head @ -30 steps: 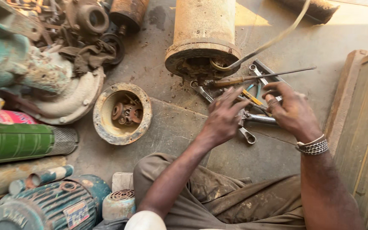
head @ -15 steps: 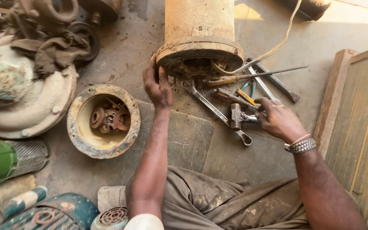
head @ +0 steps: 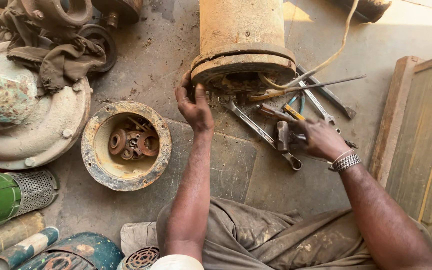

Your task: The person sits on the floor and uses a hammer and chisel to remove a component from a cylindrical motor. They then use a screwdriver to pry out a part and remove a circular metal piece from the motor.

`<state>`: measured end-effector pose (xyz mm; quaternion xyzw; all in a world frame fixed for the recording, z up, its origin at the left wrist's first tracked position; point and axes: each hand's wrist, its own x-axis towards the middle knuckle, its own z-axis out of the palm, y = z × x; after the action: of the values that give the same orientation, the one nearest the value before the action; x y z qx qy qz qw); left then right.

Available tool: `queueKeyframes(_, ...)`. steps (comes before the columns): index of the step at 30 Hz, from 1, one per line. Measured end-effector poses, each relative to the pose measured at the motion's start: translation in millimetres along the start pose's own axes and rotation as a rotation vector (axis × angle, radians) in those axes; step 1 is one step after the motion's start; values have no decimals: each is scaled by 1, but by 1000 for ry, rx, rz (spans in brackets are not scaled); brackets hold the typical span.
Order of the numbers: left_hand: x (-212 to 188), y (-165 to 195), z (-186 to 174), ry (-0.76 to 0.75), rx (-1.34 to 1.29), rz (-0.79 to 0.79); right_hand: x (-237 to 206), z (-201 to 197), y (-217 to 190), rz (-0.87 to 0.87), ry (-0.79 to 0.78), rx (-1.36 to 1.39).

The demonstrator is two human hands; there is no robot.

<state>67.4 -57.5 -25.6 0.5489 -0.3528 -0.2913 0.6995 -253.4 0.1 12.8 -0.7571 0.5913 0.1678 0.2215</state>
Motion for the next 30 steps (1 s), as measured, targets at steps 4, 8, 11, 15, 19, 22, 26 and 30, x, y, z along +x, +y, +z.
queueKeyframes(4, 7, -12, 5, -44, -128, -207, 10, -10, -6, -15, 147, 558)
queueKeyframes(8, 9, -22, 3, -157, -141, -452, 31, -28, -37, -279, 285, 1454)
queueKeyframes(11, 11, -27, -7, -197, -129, -527, 48, -34, -57, -344, 397, 1504)
queueKeyframes(15, 15, -31, -16, -201, -97, -614, 53, -21, -64, -478, 480, 1523)
queueKeyframes(19, 14, -32, -13, -209, -94, -597, 55, -8, -60, -508, 494, 1543)
queueKeyframes(22, 14, -30, -12, -196, -63, -582, 52, -18, -54, -524, 565, 1729)
queueKeyframes(26, 15, -30, -16, -229, -80, -591, 31, -48, -44, -608, 602, 2241)
queueKeyframes(30, 17, -31, -13, -216, -45, -595, 13, -59, -62, -803, 744, 2134)
